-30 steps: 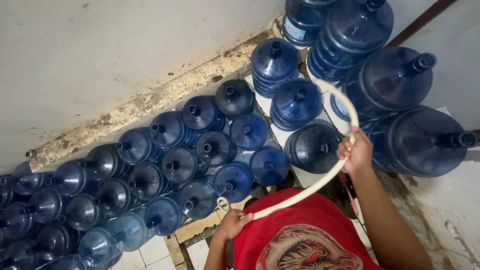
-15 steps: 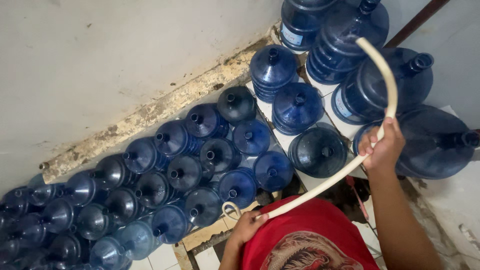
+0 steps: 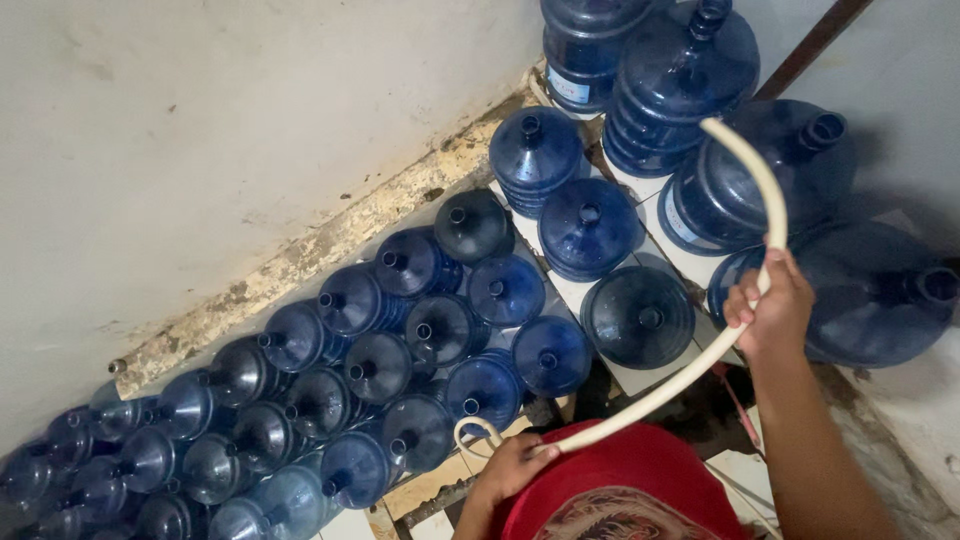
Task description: The person moves a blue water jug to a metal stand, inserts a white hose into the opening, and rinses the interior of the jug while rotating it.
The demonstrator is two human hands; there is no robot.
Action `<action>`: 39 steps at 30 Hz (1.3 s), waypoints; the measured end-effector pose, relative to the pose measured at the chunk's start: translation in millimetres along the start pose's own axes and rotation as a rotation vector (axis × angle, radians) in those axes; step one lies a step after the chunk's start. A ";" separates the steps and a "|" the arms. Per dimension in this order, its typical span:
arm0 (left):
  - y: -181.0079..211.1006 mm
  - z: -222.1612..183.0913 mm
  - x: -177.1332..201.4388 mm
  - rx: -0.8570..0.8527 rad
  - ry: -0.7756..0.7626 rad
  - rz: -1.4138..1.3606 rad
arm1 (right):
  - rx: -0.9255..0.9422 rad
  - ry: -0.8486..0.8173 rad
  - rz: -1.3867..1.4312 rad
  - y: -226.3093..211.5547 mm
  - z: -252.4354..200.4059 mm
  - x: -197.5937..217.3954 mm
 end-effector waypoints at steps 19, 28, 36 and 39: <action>45.8 21.1 -13.1 0.065 -0.154 0.227 | -0.009 0.007 0.001 -11.3 4.4 5.4; 74.2 29.1 -21.7 -0.174 -0.310 0.313 | 0.087 0.199 -0.002 -16.7 -54.9 53.3; 21.4 28.6 -49.6 -0.268 -0.613 0.496 | 0.138 0.316 0.081 1.8 -125.1 100.7; -22.9 22.6 -62.9 -0.237 -0.700 0.447 | 0.187 0.410 0.150 14.9 -157.4 128.7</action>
Point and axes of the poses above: each hand's wrist, its own z-axis towards the middle knuckle, its own x-axis out of the back of the hand, y = z × x, the point moved 7 cm from there along z, towards the middle knuckle, and after that the axes turned 8 degrees about y, right-handed, at the moved point
